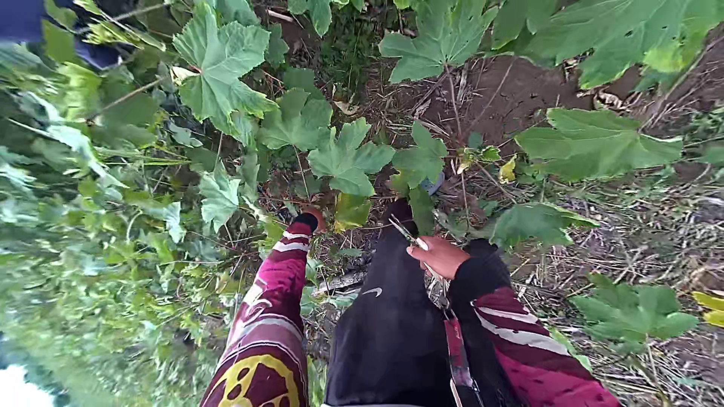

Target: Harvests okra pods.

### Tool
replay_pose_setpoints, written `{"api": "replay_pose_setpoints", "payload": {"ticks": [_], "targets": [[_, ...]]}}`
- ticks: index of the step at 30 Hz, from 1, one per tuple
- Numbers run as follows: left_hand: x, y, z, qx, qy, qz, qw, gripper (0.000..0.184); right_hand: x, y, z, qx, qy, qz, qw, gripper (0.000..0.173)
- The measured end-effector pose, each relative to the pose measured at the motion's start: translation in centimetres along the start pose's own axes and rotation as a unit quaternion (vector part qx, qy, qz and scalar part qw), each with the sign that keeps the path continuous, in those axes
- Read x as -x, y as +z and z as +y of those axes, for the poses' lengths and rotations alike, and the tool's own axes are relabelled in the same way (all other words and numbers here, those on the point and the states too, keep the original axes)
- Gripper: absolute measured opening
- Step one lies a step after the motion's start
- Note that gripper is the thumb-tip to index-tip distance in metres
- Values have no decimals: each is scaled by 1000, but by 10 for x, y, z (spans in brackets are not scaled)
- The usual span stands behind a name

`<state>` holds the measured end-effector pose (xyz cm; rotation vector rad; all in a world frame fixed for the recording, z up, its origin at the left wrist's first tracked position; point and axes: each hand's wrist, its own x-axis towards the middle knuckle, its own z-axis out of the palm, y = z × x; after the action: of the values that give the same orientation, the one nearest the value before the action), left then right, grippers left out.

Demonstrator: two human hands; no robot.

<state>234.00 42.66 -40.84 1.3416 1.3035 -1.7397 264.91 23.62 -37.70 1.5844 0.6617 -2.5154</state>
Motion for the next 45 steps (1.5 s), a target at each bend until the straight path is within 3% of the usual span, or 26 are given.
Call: {"api": "replay_pose_setpoints", "payload": {"ticks": [5, 8, 12, 18, 32, 41, 45], "targets": [[-18, 2, -11, 67, -15, 10, 998, 43, -29, 29, -15, 61, 15, -89, 994, 53], [-33, -5, -24, 55, 23, 0, 998, 39, -53, 49, -48, 54, 5, -114, 992, 52], [-43, -35, -40, 52, 67, -21, 996, 60, -89, 74, -115, -11, 37, -129, 991, 48], [-62, -58, -64, 60, 117, -65, 989, 58, -129, 102, -174, -55, 103, -101, 988, 50], [-75, -77, -68, 78, 148, -120, 978, 54, -171, 106, -198, -32, 170, -78, 982, 51], [-74, -72, -62, 108, 139, -122, 977, 51, -177, 106, -198, 0, 152, -66, 986, 51], [-63, -71, -60, 117, 134, -93, 980, 48, -168, 104, -189, 38, 98, -39, 994, 49]]}}
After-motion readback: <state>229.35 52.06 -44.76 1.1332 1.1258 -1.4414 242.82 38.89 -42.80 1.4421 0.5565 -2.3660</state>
